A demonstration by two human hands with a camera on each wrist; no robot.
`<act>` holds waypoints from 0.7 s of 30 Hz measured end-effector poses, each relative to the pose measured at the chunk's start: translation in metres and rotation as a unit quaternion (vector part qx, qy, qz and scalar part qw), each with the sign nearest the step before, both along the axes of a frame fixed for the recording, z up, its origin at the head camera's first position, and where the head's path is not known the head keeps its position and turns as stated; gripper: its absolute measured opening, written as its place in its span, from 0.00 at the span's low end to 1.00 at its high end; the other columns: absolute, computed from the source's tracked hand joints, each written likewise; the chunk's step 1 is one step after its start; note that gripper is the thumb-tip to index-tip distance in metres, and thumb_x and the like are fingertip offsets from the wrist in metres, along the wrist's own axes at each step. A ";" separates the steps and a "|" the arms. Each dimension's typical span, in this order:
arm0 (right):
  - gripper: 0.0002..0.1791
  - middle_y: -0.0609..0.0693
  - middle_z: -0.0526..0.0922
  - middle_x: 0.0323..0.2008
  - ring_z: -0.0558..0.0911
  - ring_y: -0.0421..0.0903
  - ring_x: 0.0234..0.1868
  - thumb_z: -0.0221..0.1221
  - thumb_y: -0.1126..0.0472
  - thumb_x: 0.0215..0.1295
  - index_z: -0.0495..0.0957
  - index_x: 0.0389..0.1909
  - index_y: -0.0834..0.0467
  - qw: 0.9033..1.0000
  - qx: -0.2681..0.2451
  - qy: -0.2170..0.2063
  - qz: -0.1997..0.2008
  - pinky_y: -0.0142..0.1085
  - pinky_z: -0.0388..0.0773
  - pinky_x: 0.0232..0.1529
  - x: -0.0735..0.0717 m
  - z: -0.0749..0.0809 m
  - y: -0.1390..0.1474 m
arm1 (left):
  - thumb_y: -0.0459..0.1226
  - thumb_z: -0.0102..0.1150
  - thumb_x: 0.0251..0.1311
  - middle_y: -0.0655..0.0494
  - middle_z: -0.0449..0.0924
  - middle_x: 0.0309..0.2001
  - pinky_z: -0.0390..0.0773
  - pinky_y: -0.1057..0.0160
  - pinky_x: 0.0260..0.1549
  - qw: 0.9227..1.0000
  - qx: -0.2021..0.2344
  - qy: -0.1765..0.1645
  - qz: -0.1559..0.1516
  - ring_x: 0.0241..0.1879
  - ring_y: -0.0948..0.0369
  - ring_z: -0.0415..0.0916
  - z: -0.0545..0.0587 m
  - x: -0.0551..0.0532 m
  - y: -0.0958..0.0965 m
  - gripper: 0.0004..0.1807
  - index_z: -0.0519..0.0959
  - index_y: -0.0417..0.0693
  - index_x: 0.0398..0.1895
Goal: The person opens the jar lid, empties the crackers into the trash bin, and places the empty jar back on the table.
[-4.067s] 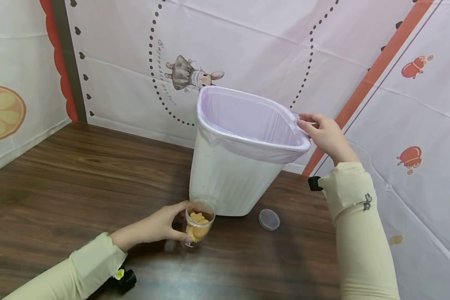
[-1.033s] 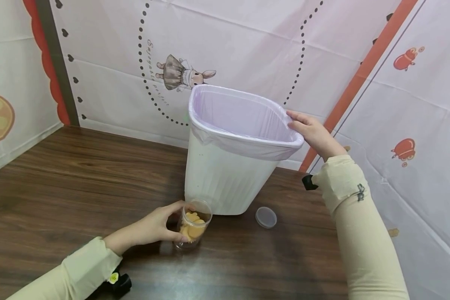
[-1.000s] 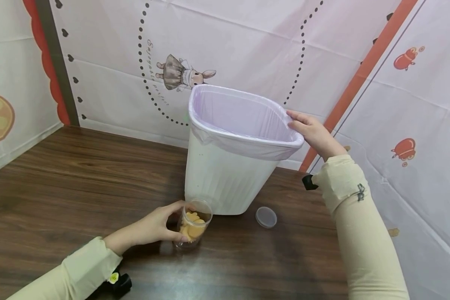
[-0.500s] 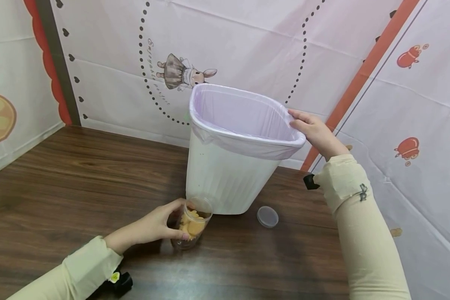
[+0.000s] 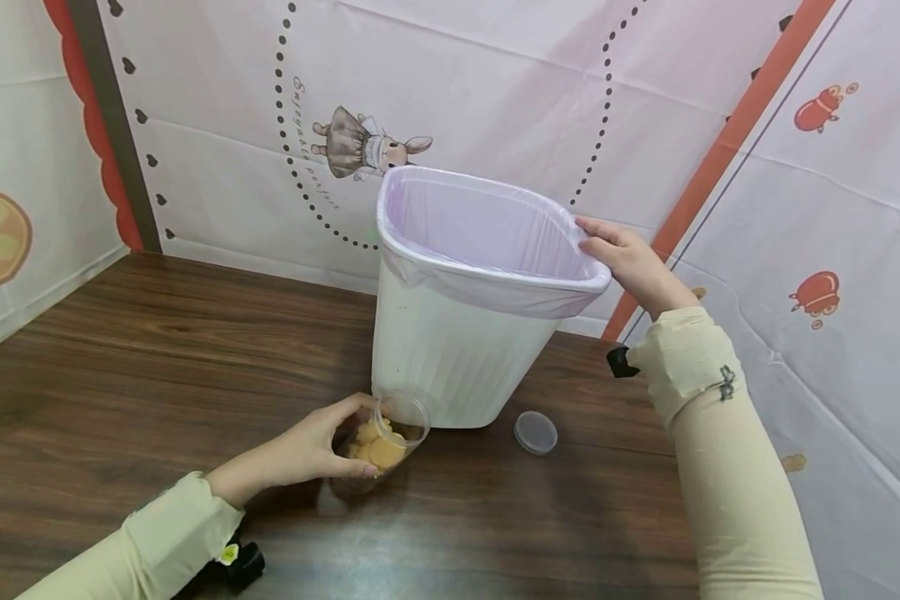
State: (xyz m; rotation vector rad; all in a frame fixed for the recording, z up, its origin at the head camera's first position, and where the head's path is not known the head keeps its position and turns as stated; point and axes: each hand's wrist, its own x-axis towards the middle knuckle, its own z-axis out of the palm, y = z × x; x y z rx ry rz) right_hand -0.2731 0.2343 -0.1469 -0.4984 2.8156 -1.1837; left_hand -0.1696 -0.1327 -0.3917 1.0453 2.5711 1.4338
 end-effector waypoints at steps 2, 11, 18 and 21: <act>0.30 0.57 0.66 0.68 0.73 0.29 0.50 0.44 0.54 0.74 0.54 0.74 0.54 1.000 0.000 0.000 0.001 0.23 0.69 0.51 0.000 0.000 0.000 | 0.49 0.72 0.49 0.59 0.79 0.48 0.74 0.67 0.47 1.000 -0.001 -0.001 0.002 0.47 0.66 0.75 0.000 0.000 0.000 0.34 0.69 0.49 0.58; 0.29 0.56 0.68 0.65 0.73 0.27 0.47 0.44 0.54 0.74 0.55 0.74 0.54 1.000 -0.002 0.004 -0.002 0.21 0.70 0.48 -0.001 0.000 0.001 | 0.50 0.72 0.49 0.60 0.78 0.47 0.74 0.65 0.45 1.000 -0.021 0.012 0.018 0.46 0.66 0.74 0.002 0.001 -0.001 0.35 0.68 0.52 0.59; 0.29 0.57 0.69 0.65 0.74 0.28 0.47 0.44 0.54 0.74 0.55 0.74 0.54 1.000 -0.004 0.005 -0.002 0.22 0.70 0.49 -0.002 -0.001 0.001 | 0.51 0.71 0.49 0.60 0.78 0.46 0.74 0.65 0.44 0.999 -0.033 0.013 0.025 0.45 0.65 0.73 0.003 0.000 -0.004 0.36 0.68 0.54 0.60; 0.29 0.56 0.67 0.67 0.73 0.29 0.49 0.43 0.54 0.74 0.55 0.74 0.53 1.000 -0.003 0.003 -0.002 0.27 0.69 0.54 -0.002 -0.001 0.001 | 0.50 0.72 0.48 0.61 0.77 0.45 0.74 0.65 0.44 0.999 -0.032 0.017 0.030 0.45 0.65 0.73 0.004 -0.001 -0.004 0.36 0.68 0.52 0.59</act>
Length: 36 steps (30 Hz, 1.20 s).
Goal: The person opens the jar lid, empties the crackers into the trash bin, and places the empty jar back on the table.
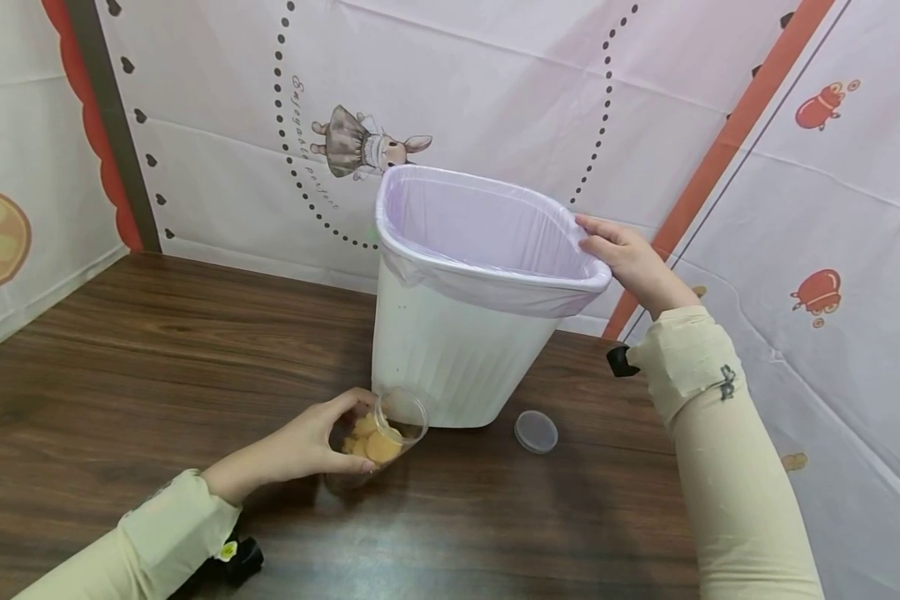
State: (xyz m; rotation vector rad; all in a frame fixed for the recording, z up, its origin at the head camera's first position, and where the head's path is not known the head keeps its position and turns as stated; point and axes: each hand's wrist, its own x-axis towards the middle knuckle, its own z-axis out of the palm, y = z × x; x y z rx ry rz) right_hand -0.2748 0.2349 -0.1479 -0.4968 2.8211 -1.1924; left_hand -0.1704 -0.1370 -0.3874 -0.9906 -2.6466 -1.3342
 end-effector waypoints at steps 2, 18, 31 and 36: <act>0.29 0.56 0.67 0.68 0.73 0.30 0.50 0.43 0.54 0.74 0.55 0.74 0.53 1.000 0.000 0.000 0.001 0.31 0.68 0.58 0.000 0.000 0.000 | 0.50 0.72 0.48 0.62 0.77 0.44 0.75 0.65 0.44 1.000 0.000 0.005 0.004 0.45 0.65 0.72 0.001 -0.001 -0.001 0.35 0.69 0.51 0.58; 0.29 0.54 0.72 0.60 0.75 0.27 0.44 0.44 0.55 0.74 0.56 0.73 0.54 1.000 -0.012 0.004 0.001 0.22 0.71 0.47 -0.001 -0.001 0.000 | 0.49 0.72 0.48 0.63 0.77 0.44 0.73 0.66 0.44 1.000 0.011 0.024 0.012 0.44 0.66 0.72 0.004 -0.002 -0.004 0.33 0.70 0.53 0.57; 0.29 0.53 0.72 0.61 0.75 0.28 0.45 0.43 0.54 0.74 0.56 0.74 0.53 1.000 -0.011 0.001 0.002 0.23 0.71 0.48 0.001 -0.001 0.000 | 0.46 0.72 0.49 0.65 0.77 0.46 0.74 0.62 0.49 0.999 0.020 0.028 0.036 0.46 0.66 0.72 0.006 -0.002 -0.007 0.32 0.69 0.57 0.58; 0.29 0.53 0.72 0.60 0.75 0.27 0.44 0.44 0.55 0.74 0.56 0.74 0.54 1.000 -0.014 0.003 0.000 0.22 0.71 0.47 0.000 -0.001 0.000 | 0.45 0.72 0.49 0.66 0.77 0.44 0.74 0.61 0.50 0.999 0.023 0.025 0.043 0.47 0.66 0.72 0.008 -0.002 -0.008 0.32 0.69 0.56 0.57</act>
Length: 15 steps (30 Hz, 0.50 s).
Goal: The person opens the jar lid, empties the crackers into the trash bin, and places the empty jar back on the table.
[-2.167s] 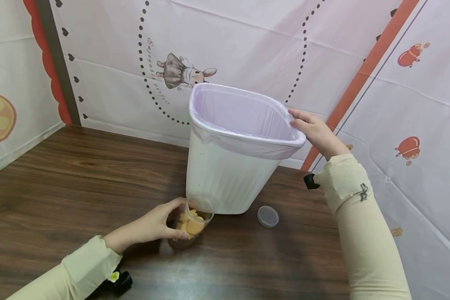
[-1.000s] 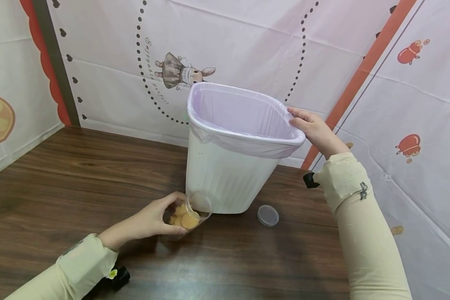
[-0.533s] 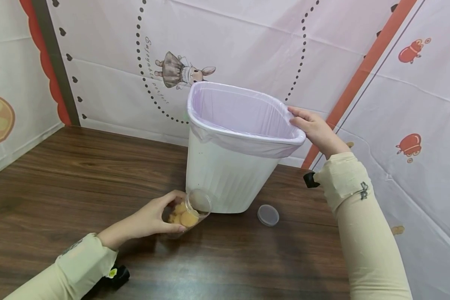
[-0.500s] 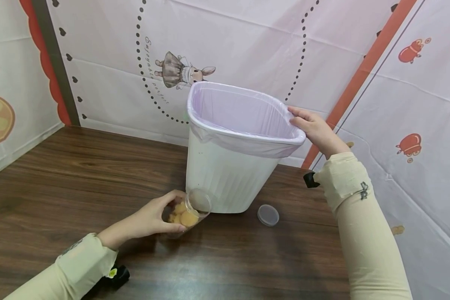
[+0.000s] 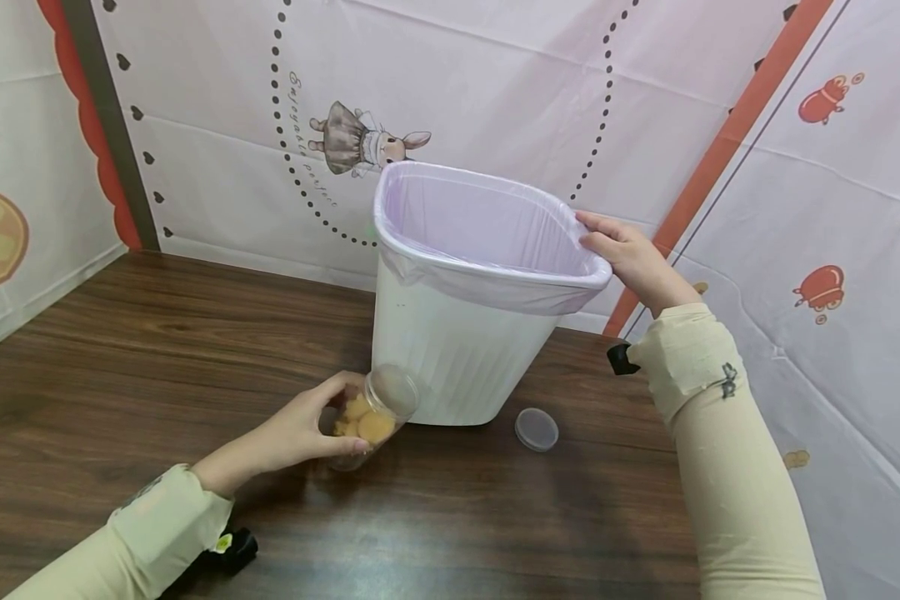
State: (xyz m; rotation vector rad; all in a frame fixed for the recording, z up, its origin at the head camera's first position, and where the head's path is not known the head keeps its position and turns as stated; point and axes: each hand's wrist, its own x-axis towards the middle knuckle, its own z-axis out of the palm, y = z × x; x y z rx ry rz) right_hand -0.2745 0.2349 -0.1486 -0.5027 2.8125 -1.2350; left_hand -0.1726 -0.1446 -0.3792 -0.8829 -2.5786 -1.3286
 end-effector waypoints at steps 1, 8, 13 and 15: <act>0.29 0.54 0.72 0.60 0.75 0.27 0.44 0.44 0.55 0.74 0.56 0.74 0.54 1.000 0.001 0.000 -0.001 0.22 0.71 0.47 0.000 0.000 0.000 | 0.45 0.72 0.49 0.66 0.77 0.44 0.74 0.61 0.50 1.000 0.001 -0.001 0.001 0.47 0.66 0.72 0.000 0.000 0.000 0.32 0.69 0.56 0.57; 0.29 0.54 0.72 0.61 0.75 0.28 0.45 0.44 0.54 0.74 0.56 0.73 0.54 1.000 0.002 0.001 -0.002 0.22 0.71 0.48 -0.001 -0.001 0.001 | 0.44 0.72 0.49 0.66 0.78 0.43 0.74 0.55 0.54 1.000 0.005 0.002 0.006 0.48 0.66 0.73 0.002 0.000 0.000 0.31 0.69 0.56 0.56; 0.28 0.53 0.73 0.60 0.75 0.28 0.45 0.44 0.54 0.74 0.57 0.73 0.54 1.000 -0.001 0.003 0.001 0.22 0.71 0.48 -0.002 -0.001 0.001 | 0.44 0.72 0.49 0.65 0.78 0.43 0.74 0.54 0.55 1.000 0.005 0.010 0.009 0.47 0.66 0.73 0.003 -0.001 -0.002 0.31 0.70 0.55 0.56; 0.28 0.54 0.72 0.62 0.75 0.28 0.46 0.44 0.54 0.74 0.56 0.74 0.53 1.000 -0.001 0.001 0.001 0.22 0.71 0.48 -0.002 -0.001 0.001 | 0.44 0.72 0.49 0.65 0.78 0.43 0.74 0.52 0.55 1.000 0.004 0.011 0.009 0.47 0.66 0.73 0.004 -0.002 -0.003 0.31 0.69 0.55 0.56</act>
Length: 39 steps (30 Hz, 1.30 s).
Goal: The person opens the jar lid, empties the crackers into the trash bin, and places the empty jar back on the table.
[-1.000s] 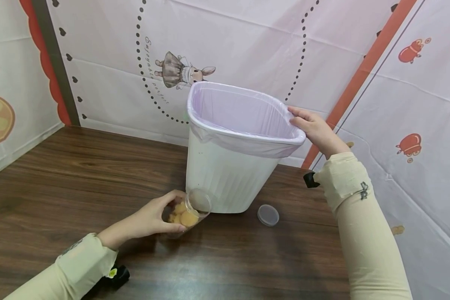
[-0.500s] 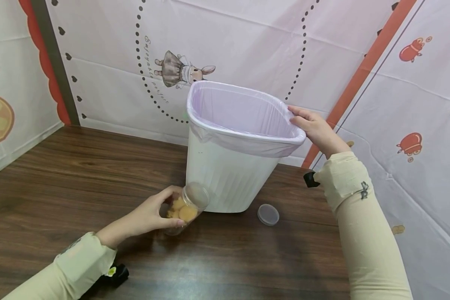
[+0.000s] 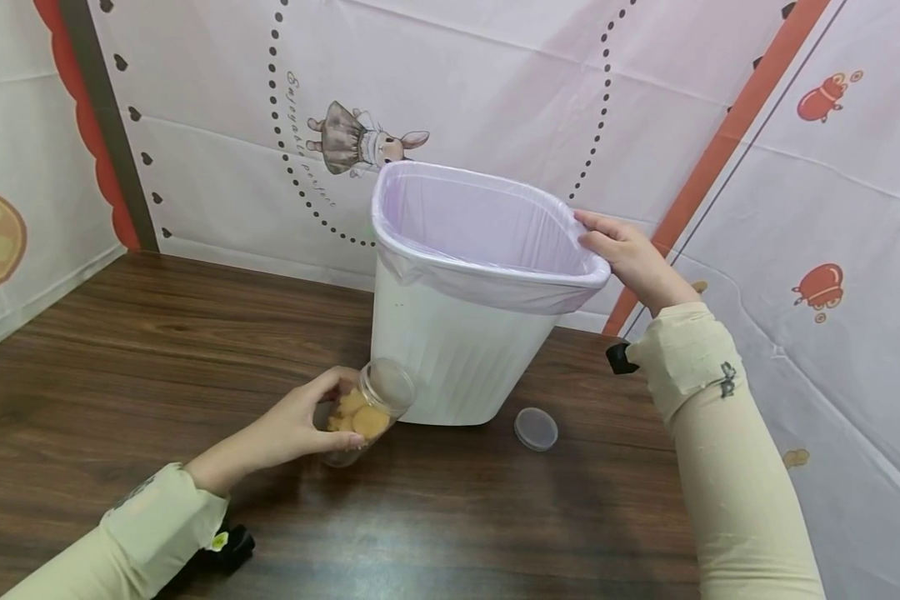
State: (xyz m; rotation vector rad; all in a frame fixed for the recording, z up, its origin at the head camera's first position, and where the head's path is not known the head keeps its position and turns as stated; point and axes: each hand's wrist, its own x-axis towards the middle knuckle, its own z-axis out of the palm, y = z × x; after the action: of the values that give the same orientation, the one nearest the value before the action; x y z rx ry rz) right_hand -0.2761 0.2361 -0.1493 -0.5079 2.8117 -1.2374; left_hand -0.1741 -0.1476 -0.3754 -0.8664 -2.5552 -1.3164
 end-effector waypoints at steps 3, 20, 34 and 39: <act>0.29 0.55 0.70 0.64 0.74 0.28 0.47 0.43 0.54 0.74 0.55 0.74 0.52 1.000 0.003 -0.003 0.000 0.22 0.70 0.49 0.001 0.000 0.000 | 0.43 0.72 0.50 0.65 0.78 0.43 0.74 0.51 0.55 1.000 -0.001 0.000 -0.001 0.47 0.66 0.73 0.001 0.000 -0.001 0.31 0.69 0.55 0.57; 0.29 0.56 0.66 0.68 0.73 0.30 0.49 0.43 0.54 0.75 0.54 0.74 0.53 1.000 0.010 -0.006 0.002 0.23 0.69 0.51 0.001 0.002 0.001 | 0.42 0.70 0.52 0.55 0.77 0.47 0.71 0.44 0.54 1.000 0.012 -0.010 0.024 0.53 0.52 0.73 0.008 -0.001 -0.004 0.31 0.68 0.55 0.59; 0.29 0.56 0.70 0.63 0.75 0.28 0.45 0.43 0.53 0.75 0.55 0.74 0.53 1.000 0.013 -0.003 -0.004 0.26 0.70 0.52 0.000 0.002 0.001 | 0.39 0.71 0.50 0.58 0.78 0.48 0.68 0.69 0.54 0.999 0.024 -0.001 0.036 0.51 0.68 0.70 0.015 -0.002 -0.015 0.31 0.69 0.54 0.58; 0.29 0.56 0.70 0.64 0.75 0.29 0.45 0.43 0.53 0.75 0.55 0.74 0.52 1.000 0.014 -0.004 -0.002 0.27 0.70 0.52 -0.001 0.002 0.001 | 0.38 0.71 0.51 0.58 0.76 0.48 0.66 0.73 0.53 0.999 0.033 -0.002 0.035 0.50 0.71 0.69 0.020 -0.002 -0.018 0.32 0.68 0.53 0.59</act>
State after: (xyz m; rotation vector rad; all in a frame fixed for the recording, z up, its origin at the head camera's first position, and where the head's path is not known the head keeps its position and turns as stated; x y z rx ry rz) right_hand -0.2766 0.2374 -0.1474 -0.4960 2.8200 -1.1962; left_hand -0.1765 -0.1657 -0.3554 -0.7565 -2.5047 -1.3751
